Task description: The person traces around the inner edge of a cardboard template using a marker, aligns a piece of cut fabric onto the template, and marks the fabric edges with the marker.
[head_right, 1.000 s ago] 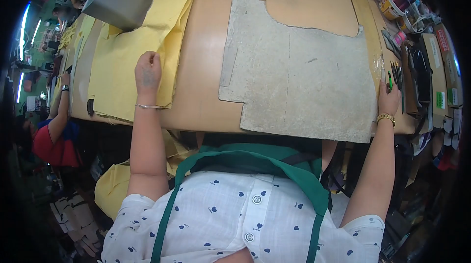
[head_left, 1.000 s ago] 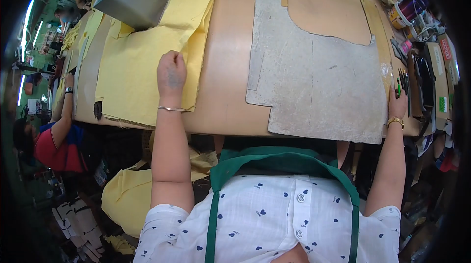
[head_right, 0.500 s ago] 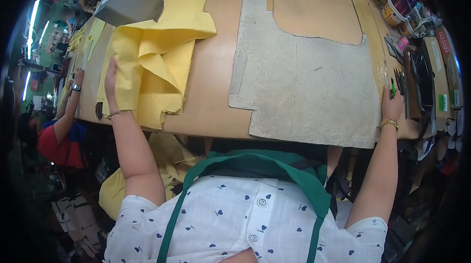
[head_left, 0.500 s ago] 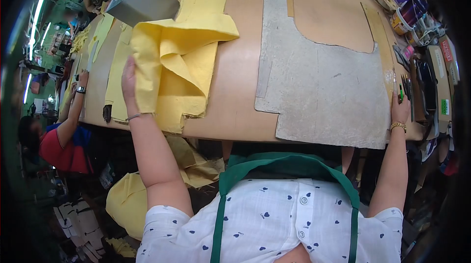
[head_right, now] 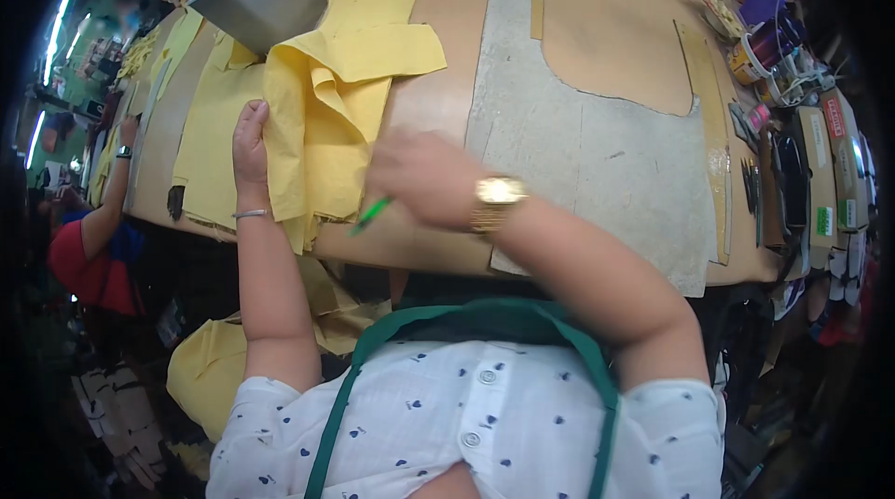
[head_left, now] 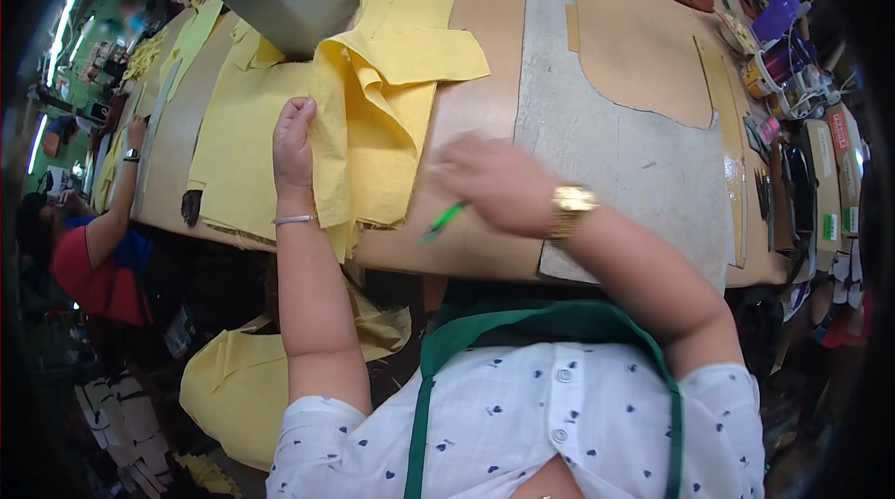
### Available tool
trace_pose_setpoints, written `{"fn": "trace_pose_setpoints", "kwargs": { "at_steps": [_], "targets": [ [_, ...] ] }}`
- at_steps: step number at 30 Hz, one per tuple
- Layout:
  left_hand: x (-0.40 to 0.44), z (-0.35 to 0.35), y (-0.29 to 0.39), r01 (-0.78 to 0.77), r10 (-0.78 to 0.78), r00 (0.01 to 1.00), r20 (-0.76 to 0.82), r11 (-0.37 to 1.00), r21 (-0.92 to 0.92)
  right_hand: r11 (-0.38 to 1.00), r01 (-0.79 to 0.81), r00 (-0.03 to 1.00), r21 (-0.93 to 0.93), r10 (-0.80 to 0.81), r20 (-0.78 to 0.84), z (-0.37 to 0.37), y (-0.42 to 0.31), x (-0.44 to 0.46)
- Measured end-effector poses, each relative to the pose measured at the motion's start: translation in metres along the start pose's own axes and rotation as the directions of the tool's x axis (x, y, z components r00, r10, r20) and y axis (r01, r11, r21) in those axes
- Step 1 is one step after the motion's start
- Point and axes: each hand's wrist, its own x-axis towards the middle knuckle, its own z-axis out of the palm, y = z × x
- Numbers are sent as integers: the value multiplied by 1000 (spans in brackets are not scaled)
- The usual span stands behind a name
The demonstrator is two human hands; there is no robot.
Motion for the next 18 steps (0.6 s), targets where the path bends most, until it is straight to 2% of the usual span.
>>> {"fn": "trace_pose_setpoints", "kwargs": {
  "at_steps": [1, 2, 4, 5, 6, 7, 9, 10, 12, 13, 14, 15, 16, 17, 18],
  "targets": [
    [1, -3, -3, 0, 0, 1000, 23, 1000, 2, 998, 55, 997, -5, -55, 45, 10, -12, 31],
    [1, -5, 1, -89, 82, 996, 40, 971, 222, 993, 86, 994, -77, -80, 74, 25, -14, 57],
    [-5, -8, 19, -251, 224, 967, 122, 750, 611, 961, 43, 997, -273, -60, -54, 57, 5, 97],
    [-8, -10, 25, -82, 85, 996, -26, 992, 94, 950, -98, 991, -295, 121, 62, 58, 17, 118],
    [-12, -13, 33, 76, -124, 990, -73, 880, -468, 915, -231, 939, -330, 299, 171, 58, 31, 132],
    [-14, -18, 47, -12, 72, 993, 89, 841, -540, 909, -364, 925, -204, 378, 37, 65, 47, 135],
    [-22, -69, 75, -114, 255, 956, 145, 778, -617, 831, -547, 810, 100, 555, -189, 87, 74, 135],
    [-29, -105, 88, -152, 236, 970, 59, 778, -610, 725, -636, 732, 265, 675, -90, 84, 73, 135],
    [-46, -183, 113, -225, 297, 955, 3, 729, -646, 404, -757, 554, 513, 814, 176, 71, 64, 134],
    [-55, -225, 125, -237, 346, 938, 25, 691, -683, 660, -725, 688, 196, 681, 252, 73, 68, 134],
    [-64, -265, 138, -249, 410, 911, 51, 643, -724, 838, -533, 757, -117, 534, 377, 75, 77, 136],
    [-71, -289, 155, -560, 571, 793, -212, 547, -622, 903, -219, 747, -369, 398, 532, 79, 88, 139],
    [-79, -312, 173, -808, 697, 575, -428, 401, -433, 942, -332, 934, 44, 335, -125, 122, 118, 132],
    [-76, -239, 196, -856, 700, 371, -610, 513, 67, 888, -425, 886, 175, 448, -122, 121, 109, 126],
    [-78, -209, 208, -773, 754, 627, -197, 571, -276, 825, -492, 843, 278, 531, -87, 111, 101, 129]
  ]
}}
